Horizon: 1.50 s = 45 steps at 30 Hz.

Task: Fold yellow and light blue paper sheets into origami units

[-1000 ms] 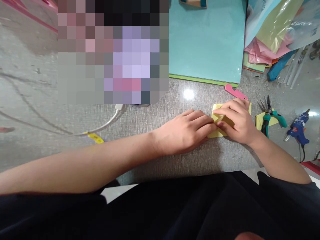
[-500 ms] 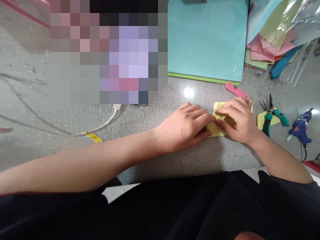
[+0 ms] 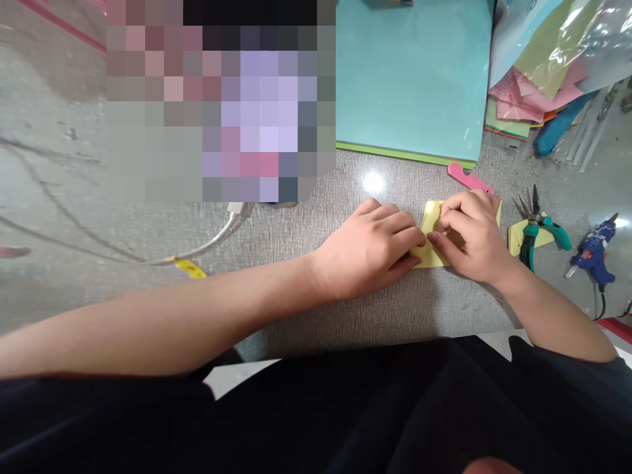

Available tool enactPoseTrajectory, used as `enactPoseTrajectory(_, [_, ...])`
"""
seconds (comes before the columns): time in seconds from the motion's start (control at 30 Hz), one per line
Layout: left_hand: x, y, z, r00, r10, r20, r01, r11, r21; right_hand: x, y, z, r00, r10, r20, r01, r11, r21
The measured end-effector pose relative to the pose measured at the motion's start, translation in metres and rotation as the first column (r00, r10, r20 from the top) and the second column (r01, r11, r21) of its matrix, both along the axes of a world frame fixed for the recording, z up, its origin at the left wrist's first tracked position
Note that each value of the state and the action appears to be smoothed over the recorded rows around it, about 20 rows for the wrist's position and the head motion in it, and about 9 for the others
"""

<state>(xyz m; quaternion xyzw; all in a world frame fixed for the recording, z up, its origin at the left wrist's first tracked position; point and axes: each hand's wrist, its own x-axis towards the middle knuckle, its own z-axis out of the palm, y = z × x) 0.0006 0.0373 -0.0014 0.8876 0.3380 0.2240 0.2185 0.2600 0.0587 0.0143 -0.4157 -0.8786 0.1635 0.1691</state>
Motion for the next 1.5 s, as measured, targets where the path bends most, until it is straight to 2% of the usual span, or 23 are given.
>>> enactPoseTrajectory(0.27, [-0.001, -0.001, 0.001, 1.0, -0.004, -0.007, 0.004, 1.0, 0.011, 0.0, 0.0, -0.003, 1.0, 0.004, 0.011, -0.005, 0.999, 0.038])
enactPoseTrajectory(0.37, [-0.001, -0.001, 0.001, 1.0, 0.0, -0.011, 0.0, 1.0, -0.022, 0.001, 0.0, -0.003, 0.999, -0.002, 0.035, 0.001, 1.0, 0.032])
enactPoseTrajectory(0.53, [0.001, -0.001, 0.0, 1.0, 0.02, -0.008, -0.02, 0.999, -0.027, 0.0, 0.0, -0.004, 1.0, 0.007, -0.001, -0.007, 0.998, 0.065])
enactPoseTrajectory(0.77, [0.001, -0.005, 0.001, 0.995, 0.088, 0.041, -0.084, 0.993, -0.081, 0.0, 0.0, -0.004, 0.999, -0.008, 0.033, 0.007, 1.0, 0.024])
enactPoseTrajectory(0.87, [-0.003, -0.007, 0.002, 0.995, 0.079, 0.058, -0.08, 0.997, 0.021, 0.0, 0.0, -0.005, 0.999, -0.006, 0.04, 0.005, 0.999, 0.041])
enactPoseTrajectory(0.97, [-0.005, -0.011, 0.003, 1.0, -0.016, 0.02, 0.012, 0.981, 0.192, 0.0, 0.0, -0.006, 0.999, 0.005, 0.033, -0.007, 0.998, 0.055])
enactPoseTrajectory(1.07, [-0.006, -0.015, 0.003, 0.997, -0.074, -0.031, 0.08, 0.953, 0.293, 0.001, 0.0, -0.008, 0.998, 0.0, 0.055, -0.001, 0.999, 0.034])
enactPoseTrajectory(1.37, [-0.006, -0.02, 0.002, 0.987, -0.138, -0.08, 0.159, 0.904, 0.398, 0.005, -0.002, -0.009, 0.999, -0.017, 0.043, 0.015, 0.999, 0.044])
enactPoseTrajectory(1.5, [-0.006, -0.021, 0.002, 0.987, -0.151, -0.051, 0.159, 0.92, 0.358, 0.005, -0.003, -0.009, 0.999, -0.039, -0.02, 0.04, 0.995, 0.093])
